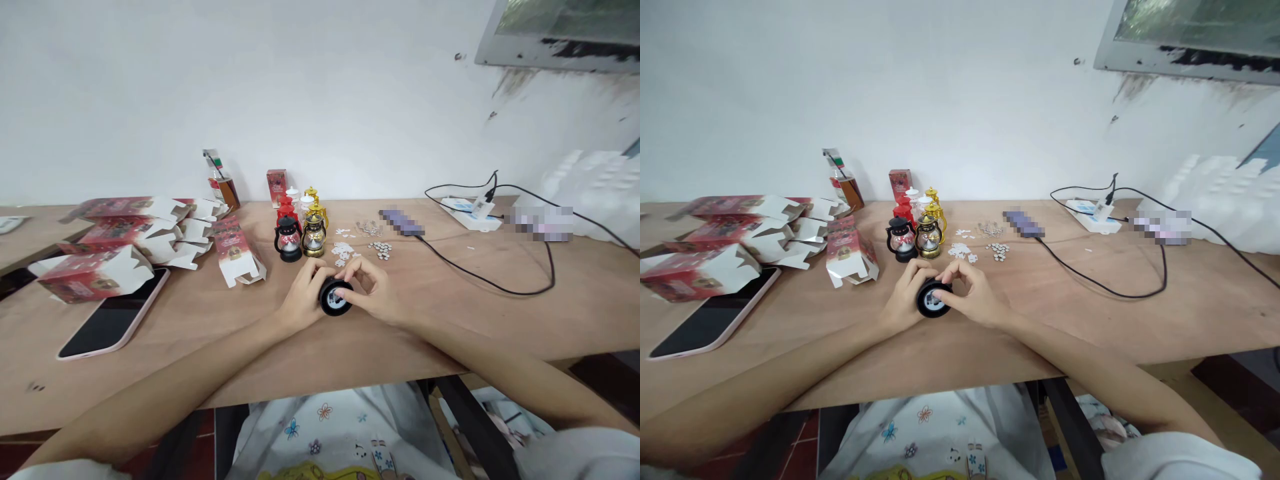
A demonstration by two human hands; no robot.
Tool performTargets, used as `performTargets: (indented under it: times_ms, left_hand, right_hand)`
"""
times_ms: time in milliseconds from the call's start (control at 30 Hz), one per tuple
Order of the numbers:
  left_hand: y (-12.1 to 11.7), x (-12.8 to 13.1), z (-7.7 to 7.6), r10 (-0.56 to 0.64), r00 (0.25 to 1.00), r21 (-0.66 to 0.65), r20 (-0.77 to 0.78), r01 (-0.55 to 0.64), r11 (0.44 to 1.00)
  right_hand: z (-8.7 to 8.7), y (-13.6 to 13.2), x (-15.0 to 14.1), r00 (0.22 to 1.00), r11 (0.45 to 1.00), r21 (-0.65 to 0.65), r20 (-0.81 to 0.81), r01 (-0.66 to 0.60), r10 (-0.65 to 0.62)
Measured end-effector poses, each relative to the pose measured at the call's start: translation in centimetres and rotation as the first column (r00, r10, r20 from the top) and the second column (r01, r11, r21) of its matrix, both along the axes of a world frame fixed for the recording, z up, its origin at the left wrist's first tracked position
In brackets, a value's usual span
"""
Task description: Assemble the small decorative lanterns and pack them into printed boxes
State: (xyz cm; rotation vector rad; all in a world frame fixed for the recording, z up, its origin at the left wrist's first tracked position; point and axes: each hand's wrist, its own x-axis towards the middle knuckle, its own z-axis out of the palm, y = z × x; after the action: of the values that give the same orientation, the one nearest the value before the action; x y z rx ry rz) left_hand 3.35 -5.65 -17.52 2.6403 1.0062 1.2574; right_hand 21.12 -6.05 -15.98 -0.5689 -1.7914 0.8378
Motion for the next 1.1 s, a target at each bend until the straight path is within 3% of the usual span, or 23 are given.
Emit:
performTargets:
  times_ms: [200, 300, 400, 533, 667, 800, 900, 1000, 1100]
  left_hand:
    - [-0.1, 0.1, 0.1, -0.009, 1.0, 0.04, 0.018, 0.008, 0.999]
    - [-0.1, 0.0, 0.3, 0.014, 0.999, -0.006, 0.047, -0.014, 1.0]
    - [0.2, -0.2, 0.3, 0.057, 0.995, -0.034, 0.086, -0.054, 0.998]
    - [0.6, -0.4, 0.2, 0.098, 0.988, -0.044, 0.119, -0.093, 0.995]
    - [0.7, -0.3, 0.2, 0.103, 0.989, -0.059, 0.103, -0.097, 0.994]
    - [0.5, -0.3, 0.2, 0.102, 0.989, -0.066, 0.104, -0.096, 0.993]
    - [0.5, -0.3, 0.4, 0.099, 0.989, -0.06, 0.11, -0.092, 0.994]
    - [0.4, -0.2, 0.5, 0.085, 0.99, -0.056, 0.111, -0.079, 0.995]
    - [0.5, -0.2, 0.5, 0.081, 0.991, -0.057, 0.107, -0.075, 0.996]
  right_hand:
    - [-0.8, 1.7, 0.7, 0.998, 0.998, -0.019, -0.04, -0.058, 0.058]
    - [-1.4, 4.0, 1.9, 0.987, 0.987, 0.014, -0.001, 0.159, -0.159]
    - [-2.1, 6.3, 3.6, 0.881, 0.919, 0.176, 0.268, 0.353, -0.389]
    - [-2.9, 8.1, 4.9, 0.673, 0.905, 0.307, 0.606, 0.294, -0.424]
    - [-3.0, 8.4, 4.9, 0.603, 0.903, 0.353, 0.673, 0.246, -0.428]
    - [-2.8, 8.3, 4.8, 0.618, 0.888, 0.395, 0.644, 0.237, -0.451]
    - [-2.8, 8.0, 4.5, 0.669, 0.872, 0.365, 0.563, 0.325, -0.485]
    - [-2.7, 7.4, 4.1, 0.773, 0.878, 0.206, 0.416, 0.433, -0.479]
    - [-2.3, 6.5, 3.4, 0.89, 0.914, 0.004, 0.229, 0.405, -0.395]
